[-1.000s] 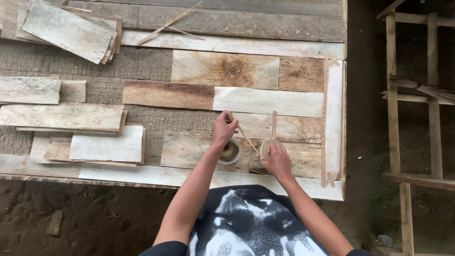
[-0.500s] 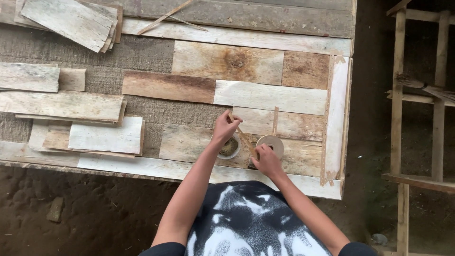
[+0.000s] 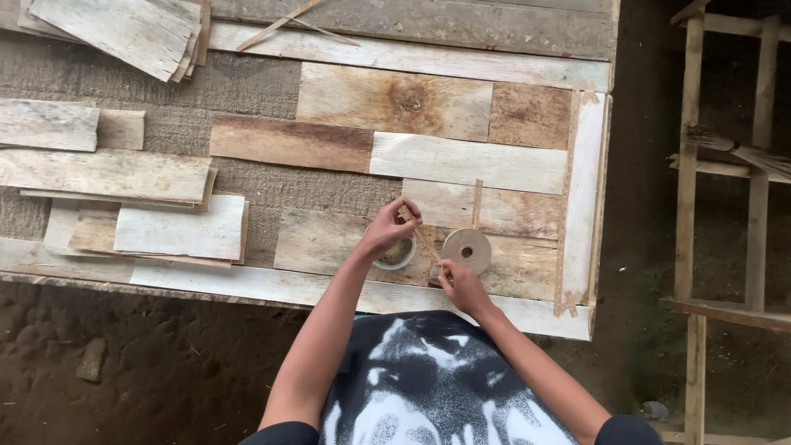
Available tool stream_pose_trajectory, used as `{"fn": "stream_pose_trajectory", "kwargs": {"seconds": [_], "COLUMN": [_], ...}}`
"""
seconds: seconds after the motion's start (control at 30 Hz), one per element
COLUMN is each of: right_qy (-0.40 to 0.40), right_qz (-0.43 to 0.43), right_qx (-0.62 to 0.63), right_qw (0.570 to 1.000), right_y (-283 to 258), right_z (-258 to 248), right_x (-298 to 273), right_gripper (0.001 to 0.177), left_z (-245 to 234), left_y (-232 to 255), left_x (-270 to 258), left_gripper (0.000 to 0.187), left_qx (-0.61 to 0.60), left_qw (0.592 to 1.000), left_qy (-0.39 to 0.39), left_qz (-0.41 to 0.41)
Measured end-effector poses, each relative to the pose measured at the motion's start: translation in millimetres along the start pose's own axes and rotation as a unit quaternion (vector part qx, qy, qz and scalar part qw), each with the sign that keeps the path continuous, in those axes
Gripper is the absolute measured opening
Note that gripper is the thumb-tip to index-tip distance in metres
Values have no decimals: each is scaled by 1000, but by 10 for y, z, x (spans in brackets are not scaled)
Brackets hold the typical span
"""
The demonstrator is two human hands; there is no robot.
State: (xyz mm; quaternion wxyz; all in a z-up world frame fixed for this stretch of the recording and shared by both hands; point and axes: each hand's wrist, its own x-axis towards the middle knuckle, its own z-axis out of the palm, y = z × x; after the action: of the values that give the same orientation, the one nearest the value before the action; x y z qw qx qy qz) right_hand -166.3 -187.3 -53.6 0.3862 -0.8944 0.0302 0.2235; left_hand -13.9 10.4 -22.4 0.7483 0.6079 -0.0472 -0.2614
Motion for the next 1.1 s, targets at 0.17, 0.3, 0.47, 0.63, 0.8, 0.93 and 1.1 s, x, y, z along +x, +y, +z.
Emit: {"fn": "stream_pose_trajectory", "kwargs": {"seconds": [0.17,0.3,0.47,0.63,0.8,0.93,1.1], "right_qy": [44,82,90,126,155,143,88], "right_qz": [-13,-78,-65,-43,-52,-68,-85], "right_qx": [31,-2,67,136,150,142,148], "right_qw": [998,994,992,982,975,977,981], "right_y": [205,330,472,458,254,80,-111], "right_z": [-23,-139,-318,-641,-1042,-1303,-1474], "right_x": [-73,-155,-162,-61,75,163,363], "right_gripper": [14,10,11,14,7,6,7], "left_z": [40,-14,30,27,-166,-237,-138], "left_y": [169,-60,10,171,185,137,454], "left_x": [-32,83,35,-29,-27,-25,-167], "left_gripper": [34,33,29,29,18,17,15], "left_qx": [-18,-24,-103,-153,-154,-74,-112], "left_qw": [999,999,994,988,981,983,974], "left_qy": [-28,-34,-29,1,119,165,190], "left_qz": [4,5,13,13,-11,21,56]}}
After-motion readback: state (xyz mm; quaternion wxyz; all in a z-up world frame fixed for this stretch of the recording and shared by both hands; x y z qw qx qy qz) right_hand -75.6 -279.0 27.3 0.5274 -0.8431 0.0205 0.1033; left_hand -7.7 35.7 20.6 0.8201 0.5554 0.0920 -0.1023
